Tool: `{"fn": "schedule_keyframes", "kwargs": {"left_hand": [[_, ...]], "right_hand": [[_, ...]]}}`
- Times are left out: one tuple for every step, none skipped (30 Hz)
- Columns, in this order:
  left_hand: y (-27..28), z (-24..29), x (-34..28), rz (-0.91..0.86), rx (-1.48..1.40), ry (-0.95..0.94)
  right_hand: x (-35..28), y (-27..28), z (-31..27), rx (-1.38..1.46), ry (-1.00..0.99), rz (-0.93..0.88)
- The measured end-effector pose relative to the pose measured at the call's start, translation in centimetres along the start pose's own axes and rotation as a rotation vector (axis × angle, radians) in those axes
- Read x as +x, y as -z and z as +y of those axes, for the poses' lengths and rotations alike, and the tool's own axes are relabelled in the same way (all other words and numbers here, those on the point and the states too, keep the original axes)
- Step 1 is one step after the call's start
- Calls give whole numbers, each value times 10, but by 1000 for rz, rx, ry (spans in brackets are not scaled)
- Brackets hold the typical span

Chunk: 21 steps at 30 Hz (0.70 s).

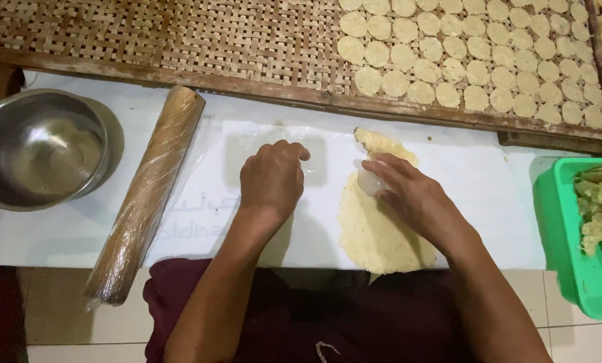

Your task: Rolling out dough and cutting it into small circular shapes using a plastic mold.

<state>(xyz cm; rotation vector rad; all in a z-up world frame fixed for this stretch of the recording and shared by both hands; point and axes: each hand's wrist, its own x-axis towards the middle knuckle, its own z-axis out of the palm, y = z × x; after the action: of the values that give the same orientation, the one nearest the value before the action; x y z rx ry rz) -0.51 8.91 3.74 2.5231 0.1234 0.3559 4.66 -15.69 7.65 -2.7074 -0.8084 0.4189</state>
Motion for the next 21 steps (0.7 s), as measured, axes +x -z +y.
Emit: {"fn": "schedule_keyframes", "kwargs": {"left_hand": [[0, 0, 0, 0, 0, 1], [0, -1, 0, -6, -12, 3], [0, -1, 0, -13, -23, 4], [3, 2, 1, -13, -24, 4], [6, 5, 2, -97, -27, 56], [9, 8, 3, -181, -30, 108], [9, 8, 3, -183, -29, 108], [10, 8, 2, -187, -13, 94], [10, 9, 3, -188, 4, 78], [11, 8, 2, -187, 4, 77], [12, 8, 1, -176, -12, 76], [13, 8, 1, -165, -28, 73], [13, 8, 0, -162, -28, 69], [14, 9, 0, -176, -31, 74], [15, 10, 2, -189, -32, 78], [15, 10, 4, -184, -29, 72], [15, 10, 2, -191, -16, 78], [14, 10, 1, -198, -3, 84], [14, 11, 0, -205, -1, 82], [14, 11, 0, -206, 2, 89], [14, 12, 2, -200, 7, 94]], "right_hand": [[0, 1, -2, 0, 1, -1], [0, 1, -4, 9, -25, -10], [0, 2, -6, 19, -52, -19], [-1, 2, -6, 18, -52, -19], [-2, 2, -7, 37, -59, -22], [-3, 1, -8, 55, -66, -26], [-2, 1, -5, 56, -67, -27], [-2, 1, -3, 62, -22, -1], [0, 1, -1, 66, 23, 27], [-1, -3, 3, 66, 23, 28], [0, -6, 6, 49, 84, 78], [1, -8, 9, 32, 144, 128], [-1, -6, 5, 31, 144, 132], [-2, -3, 0, 65, 92, 81], [-2, 0, -4, 101, 41, 31], [0, 1, -1, 100, 43, 39], [1, 0, 1, 132, 40, 45], [2, -2, 4, 164, 38, 51], [-1, -7, 8, 169, 32, 51], [-3, -12, 12, 134, 107, 95], [-2, -15, 16, 96, 186, 143]]}}
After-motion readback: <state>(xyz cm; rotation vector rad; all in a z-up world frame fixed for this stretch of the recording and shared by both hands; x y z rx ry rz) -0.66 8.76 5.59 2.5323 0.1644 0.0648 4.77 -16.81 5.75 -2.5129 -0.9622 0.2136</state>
